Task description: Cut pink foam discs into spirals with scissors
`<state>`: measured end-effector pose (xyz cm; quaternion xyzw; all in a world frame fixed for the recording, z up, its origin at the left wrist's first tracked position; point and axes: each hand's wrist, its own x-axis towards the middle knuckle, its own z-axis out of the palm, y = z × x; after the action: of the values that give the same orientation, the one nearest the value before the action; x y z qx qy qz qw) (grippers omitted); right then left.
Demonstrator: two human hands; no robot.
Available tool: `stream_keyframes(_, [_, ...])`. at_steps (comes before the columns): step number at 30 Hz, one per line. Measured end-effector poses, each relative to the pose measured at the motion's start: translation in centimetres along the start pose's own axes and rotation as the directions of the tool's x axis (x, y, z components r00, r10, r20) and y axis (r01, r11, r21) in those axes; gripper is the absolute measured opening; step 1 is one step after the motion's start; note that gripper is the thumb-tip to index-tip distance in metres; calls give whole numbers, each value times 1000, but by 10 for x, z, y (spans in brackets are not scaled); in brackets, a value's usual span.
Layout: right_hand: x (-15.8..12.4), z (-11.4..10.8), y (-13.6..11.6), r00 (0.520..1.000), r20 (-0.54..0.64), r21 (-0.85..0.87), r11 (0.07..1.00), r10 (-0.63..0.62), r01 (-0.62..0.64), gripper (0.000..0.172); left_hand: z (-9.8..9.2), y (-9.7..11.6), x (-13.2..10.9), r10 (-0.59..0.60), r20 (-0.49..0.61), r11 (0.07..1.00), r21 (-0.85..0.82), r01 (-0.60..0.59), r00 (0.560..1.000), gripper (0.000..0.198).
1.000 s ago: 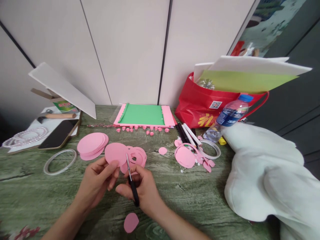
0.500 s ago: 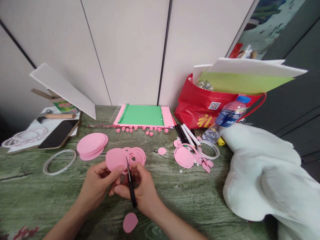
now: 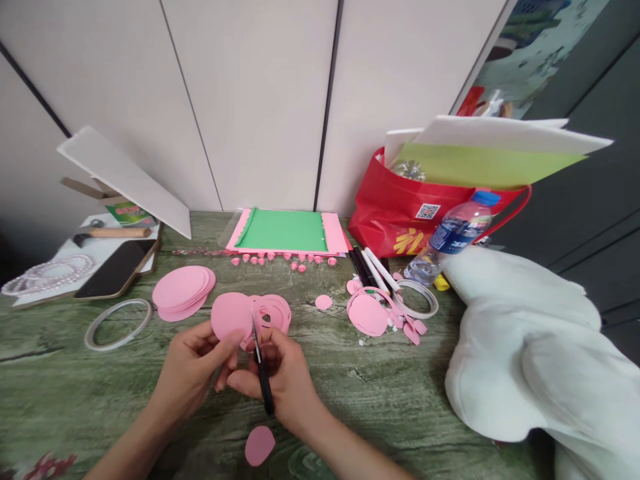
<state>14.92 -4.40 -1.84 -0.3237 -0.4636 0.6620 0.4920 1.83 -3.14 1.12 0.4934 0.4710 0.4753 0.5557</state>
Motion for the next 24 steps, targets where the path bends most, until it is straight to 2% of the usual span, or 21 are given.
stream_keyframes(14, [0, -1, -3, 999, -36, -99, 994, 38, -41, 42, -2, -1, -1, 40, -33, 999, -7, -40, 999, 22])
stream_keyframes(20, [-1, 0, -2, 999, -6, -51, 997, 49, -50, 43, 1, 1, 0, 39, -40, 997, -65, -41, 998, 20])
stream_keyframes(24, [-2, 4, -2, 999, 21, -17, 999, 49, -49, 46, 3, 4, 1, 38, -37, 999, -30, -40, 999, 22])
